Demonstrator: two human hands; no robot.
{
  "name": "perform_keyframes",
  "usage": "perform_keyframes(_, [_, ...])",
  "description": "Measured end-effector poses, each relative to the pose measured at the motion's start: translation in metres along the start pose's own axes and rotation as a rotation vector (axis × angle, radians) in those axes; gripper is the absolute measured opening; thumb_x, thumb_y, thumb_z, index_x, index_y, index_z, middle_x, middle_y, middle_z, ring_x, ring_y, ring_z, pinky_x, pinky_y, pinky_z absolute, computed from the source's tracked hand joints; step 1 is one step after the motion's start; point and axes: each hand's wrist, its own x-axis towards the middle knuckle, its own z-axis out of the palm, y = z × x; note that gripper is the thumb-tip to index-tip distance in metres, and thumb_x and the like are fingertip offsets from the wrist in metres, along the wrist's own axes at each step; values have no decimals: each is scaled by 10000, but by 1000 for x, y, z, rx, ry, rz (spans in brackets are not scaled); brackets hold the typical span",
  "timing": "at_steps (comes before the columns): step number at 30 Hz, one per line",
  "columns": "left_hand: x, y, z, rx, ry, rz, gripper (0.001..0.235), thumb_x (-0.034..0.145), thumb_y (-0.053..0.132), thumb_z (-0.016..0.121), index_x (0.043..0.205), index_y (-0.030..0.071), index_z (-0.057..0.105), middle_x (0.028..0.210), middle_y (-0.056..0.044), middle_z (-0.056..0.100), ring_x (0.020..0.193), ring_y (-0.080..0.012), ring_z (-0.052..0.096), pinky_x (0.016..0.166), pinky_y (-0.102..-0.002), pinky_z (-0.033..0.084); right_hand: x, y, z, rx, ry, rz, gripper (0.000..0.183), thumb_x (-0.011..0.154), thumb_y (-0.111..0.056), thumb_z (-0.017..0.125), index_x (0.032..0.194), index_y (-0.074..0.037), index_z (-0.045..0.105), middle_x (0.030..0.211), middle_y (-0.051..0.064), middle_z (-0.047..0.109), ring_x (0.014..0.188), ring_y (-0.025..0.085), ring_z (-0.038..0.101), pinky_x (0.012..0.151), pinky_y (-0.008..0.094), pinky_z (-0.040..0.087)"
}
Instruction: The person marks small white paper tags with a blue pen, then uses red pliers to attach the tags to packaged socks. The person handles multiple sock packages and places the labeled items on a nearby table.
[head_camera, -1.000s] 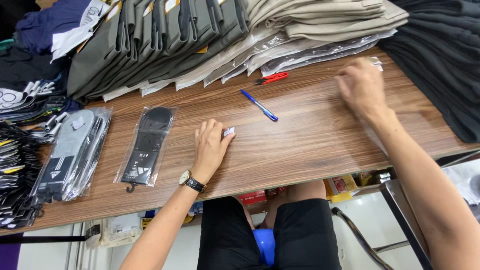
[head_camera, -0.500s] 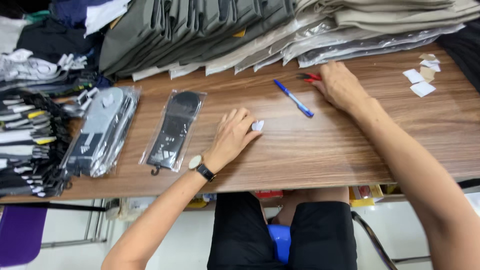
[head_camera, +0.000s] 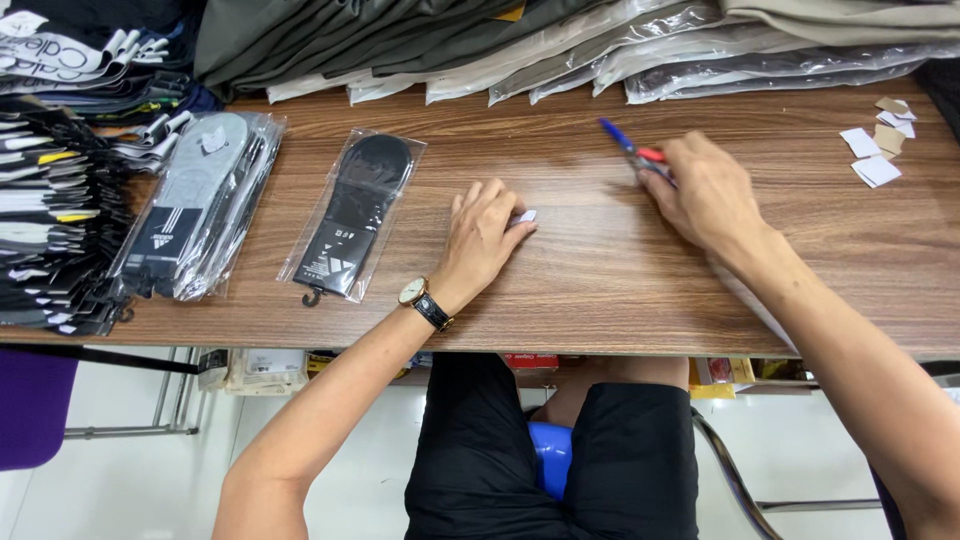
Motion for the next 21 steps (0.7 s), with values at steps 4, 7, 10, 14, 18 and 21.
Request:
perform_keyframes(4, [7,2,-7,-32,59,59,141,900,146,774,929,37,689,917,-62,640,872,-231,640,756,-383,513,-5,-18,-10,166,18,158,372,986,-373,753,1046,-9,710,859,98,607,676,199,534,560,370,459])
perform_keyframes(7, [14,11,-18,-160,95,150,113,914,85,759,975,33,679,940,-71,662,774,-211,679,661,-330,565,0,-52,-9,728,-281,699,354,911,-422,770,864,-72,769,622,14,539,529,124,403,517,309,340])
perform_keyframes(10, [17,25,-24,-94,198,328,140,907,37,758,1000,18,655,964,-92,637,816,-253,689,690,-365,557,8,-80,-1,1028,-282,747,303,909,-358,760,784,-82,771,537,-68,507,483,60,358,471,271,247])
perform_keyframes(14, [22,37,-31,-68,240,339,141,911,-16,729,1024,7,647,998,-98,646,840,-256,693,696,-369,559,18,-92,11,1405,-200,754,221,904,-230,765,790,-42,741,564,-50,547,464,47,343,432,259,219])
perform_keyframes(18, [26,33,-39,-186,252,308,259,876,54,760,1098,-22,652,1092,-105,648,947,-253,704,777,-330,587,30,-82,16,1400,-177,679,174,933,-188,766,837,-43,749,585,-55,523,491,27,354,447,238,235])
perform_keyframes(21, [38,17,-41,-498,116,61,252,902,92,778,1101,-42,701,1074,-77,687,944,-185,734,810,-285,611,41,-71,20,1345,-188,564,108,929,-155,741,892,-55,761,664,-67,610,522,11,391,465,216,269])
